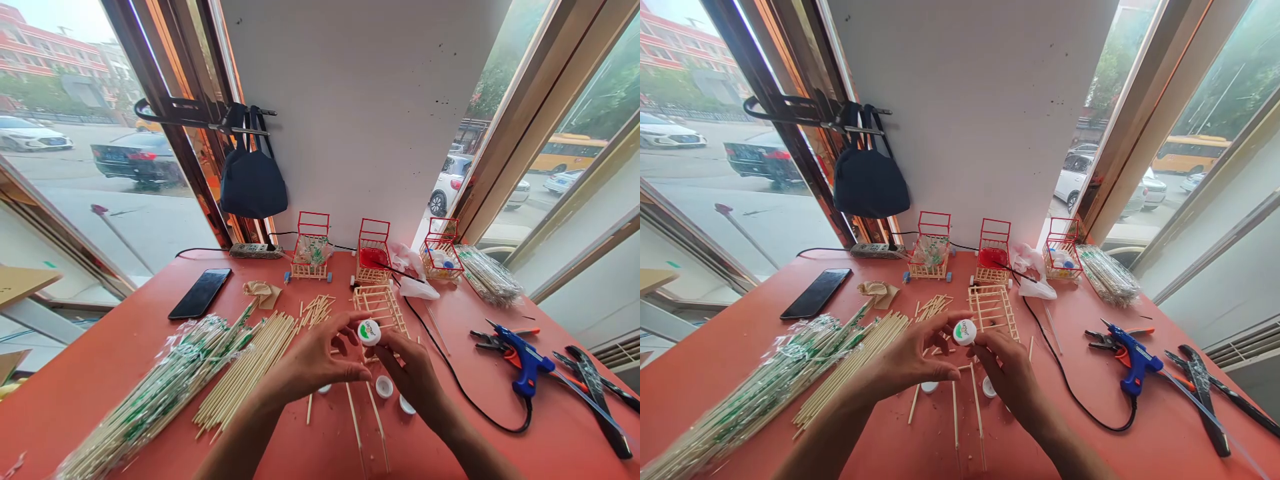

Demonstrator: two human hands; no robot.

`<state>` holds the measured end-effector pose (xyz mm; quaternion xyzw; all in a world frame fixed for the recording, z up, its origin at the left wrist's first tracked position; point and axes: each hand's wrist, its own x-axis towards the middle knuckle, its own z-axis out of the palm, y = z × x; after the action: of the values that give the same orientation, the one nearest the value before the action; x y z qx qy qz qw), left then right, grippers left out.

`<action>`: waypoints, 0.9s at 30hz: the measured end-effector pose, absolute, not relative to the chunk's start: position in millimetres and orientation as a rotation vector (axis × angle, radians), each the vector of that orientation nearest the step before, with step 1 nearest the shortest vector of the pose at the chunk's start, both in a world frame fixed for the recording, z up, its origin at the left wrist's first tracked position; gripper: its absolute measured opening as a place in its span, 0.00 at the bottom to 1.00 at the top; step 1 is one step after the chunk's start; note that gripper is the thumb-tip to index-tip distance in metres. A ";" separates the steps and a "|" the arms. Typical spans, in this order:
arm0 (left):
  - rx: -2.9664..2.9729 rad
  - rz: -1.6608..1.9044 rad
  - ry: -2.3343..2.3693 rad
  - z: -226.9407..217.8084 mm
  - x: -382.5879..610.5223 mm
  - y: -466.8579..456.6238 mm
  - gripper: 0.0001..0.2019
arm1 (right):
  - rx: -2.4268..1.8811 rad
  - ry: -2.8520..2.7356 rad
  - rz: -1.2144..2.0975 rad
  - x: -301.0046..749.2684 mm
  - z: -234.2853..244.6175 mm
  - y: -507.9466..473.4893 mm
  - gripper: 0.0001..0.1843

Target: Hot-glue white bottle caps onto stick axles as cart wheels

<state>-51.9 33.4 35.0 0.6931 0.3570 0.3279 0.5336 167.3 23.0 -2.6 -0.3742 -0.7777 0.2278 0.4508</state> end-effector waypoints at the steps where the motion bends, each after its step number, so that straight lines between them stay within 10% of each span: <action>1: 1.684 0.748 0.872 35.1 -55.8 35.0 0.40 | -0.930 -1.923 0.560 167.5 -3.0 22.9 0.08; 9: 1.771 1.023 1.436 26.5 -83.3 58.4 0.18 | -0.985 -1.932 0.571 168.5 -2.2 21.1 0.10; 27: 1.651 0.921 0.929 37.1 -51.1 33.9 0.34 | -0.941 -1.963 0.532 167.9 -4.8 23.1 0.08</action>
<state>-51.1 33.9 37.1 0.6811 0.3832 0.3801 0.4948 167.9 23.1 -4.8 -0.3779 -0.7885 0.2139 0.4355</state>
